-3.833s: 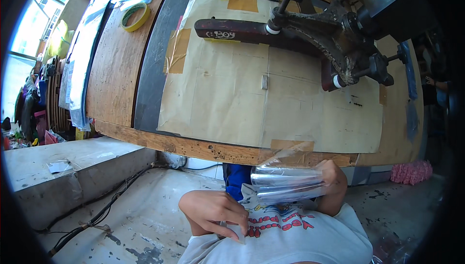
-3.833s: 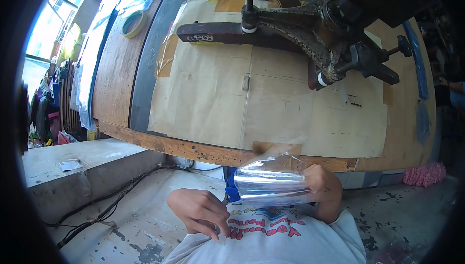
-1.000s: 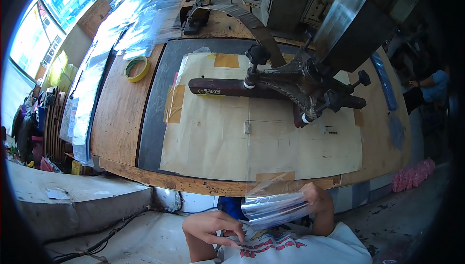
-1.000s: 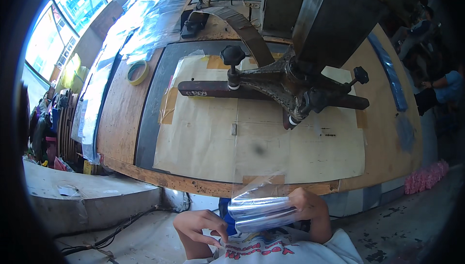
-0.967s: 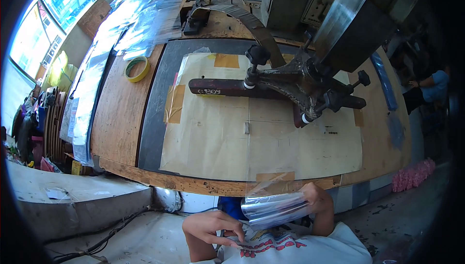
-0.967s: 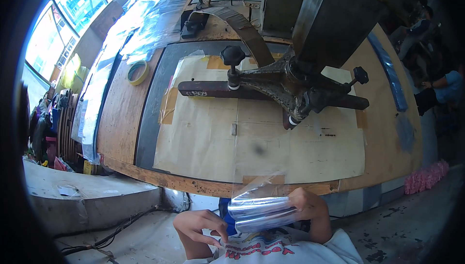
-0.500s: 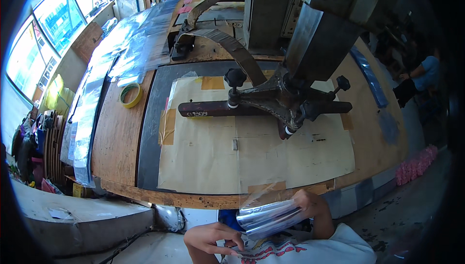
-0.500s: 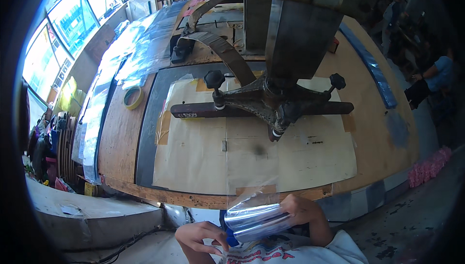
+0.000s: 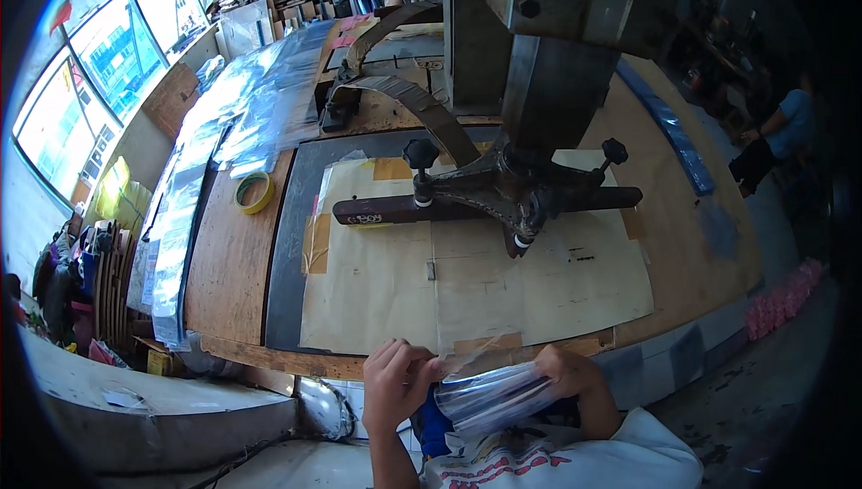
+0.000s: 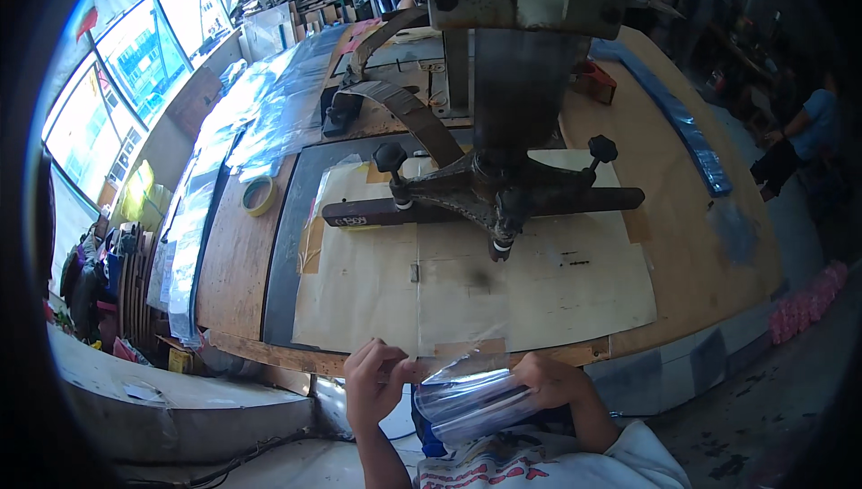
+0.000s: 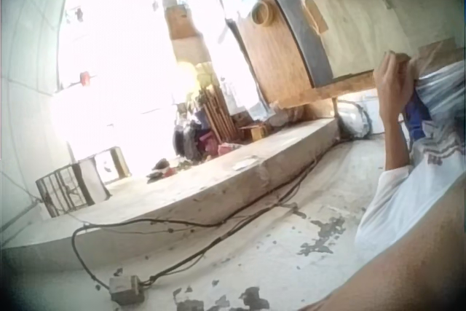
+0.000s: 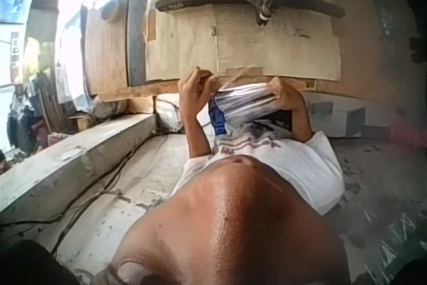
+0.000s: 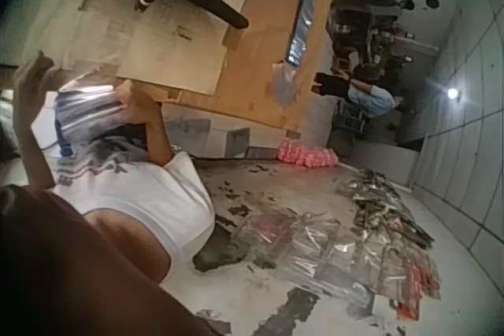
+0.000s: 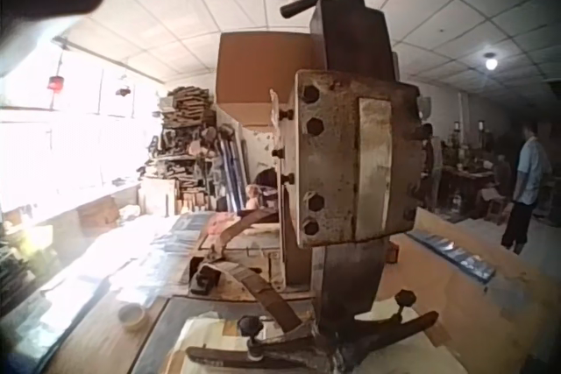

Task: The person seals plastic bags by hand using a thermal heat sealer. They align the open end of a bag onto the sealing element, press down on the lever, and then pull the sealed bag away.

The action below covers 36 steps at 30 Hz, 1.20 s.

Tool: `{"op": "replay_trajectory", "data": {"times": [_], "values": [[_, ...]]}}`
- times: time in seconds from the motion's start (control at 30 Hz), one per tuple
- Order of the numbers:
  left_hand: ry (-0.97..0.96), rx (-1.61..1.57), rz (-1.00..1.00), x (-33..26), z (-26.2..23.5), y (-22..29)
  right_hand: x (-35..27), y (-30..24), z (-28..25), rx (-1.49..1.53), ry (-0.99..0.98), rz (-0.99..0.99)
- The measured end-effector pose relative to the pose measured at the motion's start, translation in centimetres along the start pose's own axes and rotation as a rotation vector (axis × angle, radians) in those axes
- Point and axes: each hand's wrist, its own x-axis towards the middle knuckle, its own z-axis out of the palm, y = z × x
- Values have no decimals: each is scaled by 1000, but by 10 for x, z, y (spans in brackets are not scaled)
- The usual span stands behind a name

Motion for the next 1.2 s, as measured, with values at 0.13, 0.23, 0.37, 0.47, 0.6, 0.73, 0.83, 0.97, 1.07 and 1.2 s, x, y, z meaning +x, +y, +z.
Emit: {"op": "replay_trajectory", "data": {"times": [0.13, 0.23, 0.37, 0.47, 0.6, 0.73, 0.83, 0.97, 1.07, 1.2], "values": [[52, 117, -18, 7, 12, -4, 0, -3, 0, 12, -8, 32], [95, 102, -74, 5, 14, -3, 0, 0, 1, -22, -4, 37], [97, 138, -79, 5, 17, -3, 0, 7, 8, -11, 20, 33], [87, 196, -90, 6, 19, -3, -1, 11, 12, -53, 60, 10], [87, 214, -113, 4, 21, -4, -6, 15, 16, -67, 80, 20], [94, 265, -48, 7, 22, -3, -15, 19, 24, -132, 177, -44], [92, 300, -33, 8, 23, -1, -22, 28, 33, -46, 411, -129], [43, 343, -81, 6, 22, -1, -32, 39, 32, -65, 754, -52], [66, 344, -60, 5, 23, -6, -44, 28, 29, 48, 774, 30], [-30, 348, -91, 3, 20, -5, -71, -20, 34, 290, 598, 164]]}}
